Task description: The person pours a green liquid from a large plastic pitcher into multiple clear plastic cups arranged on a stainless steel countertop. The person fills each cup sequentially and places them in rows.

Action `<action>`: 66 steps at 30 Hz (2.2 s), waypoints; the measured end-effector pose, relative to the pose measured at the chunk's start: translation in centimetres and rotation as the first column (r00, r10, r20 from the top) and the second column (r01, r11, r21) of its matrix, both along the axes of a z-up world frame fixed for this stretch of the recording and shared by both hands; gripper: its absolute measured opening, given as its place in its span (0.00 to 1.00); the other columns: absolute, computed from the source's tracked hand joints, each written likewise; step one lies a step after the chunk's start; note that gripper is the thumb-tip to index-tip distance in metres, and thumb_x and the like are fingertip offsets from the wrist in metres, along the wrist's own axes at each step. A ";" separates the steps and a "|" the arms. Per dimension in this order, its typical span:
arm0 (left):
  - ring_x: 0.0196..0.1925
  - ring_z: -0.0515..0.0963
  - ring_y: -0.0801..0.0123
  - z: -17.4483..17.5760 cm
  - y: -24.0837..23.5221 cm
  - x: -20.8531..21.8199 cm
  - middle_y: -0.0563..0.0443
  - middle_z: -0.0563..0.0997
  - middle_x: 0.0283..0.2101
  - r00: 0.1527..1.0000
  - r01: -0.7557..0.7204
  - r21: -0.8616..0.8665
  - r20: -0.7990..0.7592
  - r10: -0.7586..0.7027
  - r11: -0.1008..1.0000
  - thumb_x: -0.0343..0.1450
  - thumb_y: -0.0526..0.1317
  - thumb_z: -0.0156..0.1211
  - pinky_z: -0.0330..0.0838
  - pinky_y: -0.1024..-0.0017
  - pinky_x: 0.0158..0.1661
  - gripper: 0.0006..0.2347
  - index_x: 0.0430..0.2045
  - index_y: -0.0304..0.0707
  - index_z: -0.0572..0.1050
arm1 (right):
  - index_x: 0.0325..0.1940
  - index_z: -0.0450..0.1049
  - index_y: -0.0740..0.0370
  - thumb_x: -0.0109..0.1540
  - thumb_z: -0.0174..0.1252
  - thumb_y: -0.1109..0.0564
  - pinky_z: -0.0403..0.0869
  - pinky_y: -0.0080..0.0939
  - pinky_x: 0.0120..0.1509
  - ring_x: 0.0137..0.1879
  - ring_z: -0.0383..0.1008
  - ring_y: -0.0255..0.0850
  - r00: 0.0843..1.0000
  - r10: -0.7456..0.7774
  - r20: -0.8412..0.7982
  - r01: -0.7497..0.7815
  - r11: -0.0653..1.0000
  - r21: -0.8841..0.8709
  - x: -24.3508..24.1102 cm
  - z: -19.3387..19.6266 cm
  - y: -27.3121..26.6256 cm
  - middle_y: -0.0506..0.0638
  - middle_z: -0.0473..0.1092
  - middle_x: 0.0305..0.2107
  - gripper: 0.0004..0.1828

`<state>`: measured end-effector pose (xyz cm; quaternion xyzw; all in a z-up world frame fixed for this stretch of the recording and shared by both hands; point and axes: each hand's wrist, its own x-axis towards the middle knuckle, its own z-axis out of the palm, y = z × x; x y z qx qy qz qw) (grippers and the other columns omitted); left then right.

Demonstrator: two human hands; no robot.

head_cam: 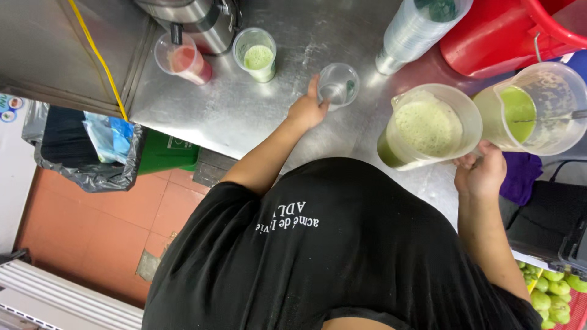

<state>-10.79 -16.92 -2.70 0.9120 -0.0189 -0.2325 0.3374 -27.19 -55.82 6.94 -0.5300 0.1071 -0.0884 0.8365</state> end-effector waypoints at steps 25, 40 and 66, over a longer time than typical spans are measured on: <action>0.25 0.81 0.70 20.9 1.7 2.1 0.46 0.83 0.28 0.911 0.350 -0.279 0.322 -0.256 0.894 0.69 0.34 0.55 0.77 0.70 0.31 0.21 0.59 0.42 0.74 | 0.32 0.74 0.65 0.73 0.63 0.53 0.64 0.33 0.37 0.31 0.65 0.28 0.945 0.251 -0.209 -0.307 0.468 -0.829 6.9 17.5 2.5 0.43 0.68 0.24 0.18; 0.21 0.78 0.79 19.9 1.3 1.7 0.53 0.82 0.26 0.971 0.237 -0.622 0.120 -0.208 0.746 0.72 0.30 0.48 0.77 0.77 0.25 0.21 0.64 0.35 0.70 | 0.38 0.78 0.65 0.73 0.63 0.51 0.69 0.32 0.36 0.32 0.70 0.29 0.936 0.254 -0.243 -0.304 0.238 -0.922 9.3 21.1 2.6 0.45 0.72 0.26 0.16; 0.19 0.76 0.77 17.3 2.6 2.1 0.53 0.78 0.21 0.988 0.127 -0.787 0.044 -0.150 0.604 0.76 0.31 0.50 0.76 0.76 0.25 0.20 0.65 0.33 0.68 | 0.37 0.78 0.66 0.73 0.64 0.47 0.67 0.36 0.34 0.30 0.69 0.32 0.943 0.232 -0.238 -0.270 0.113 -0.956 10.4 22.7 3.8 0.48 0.71 0.20 0.19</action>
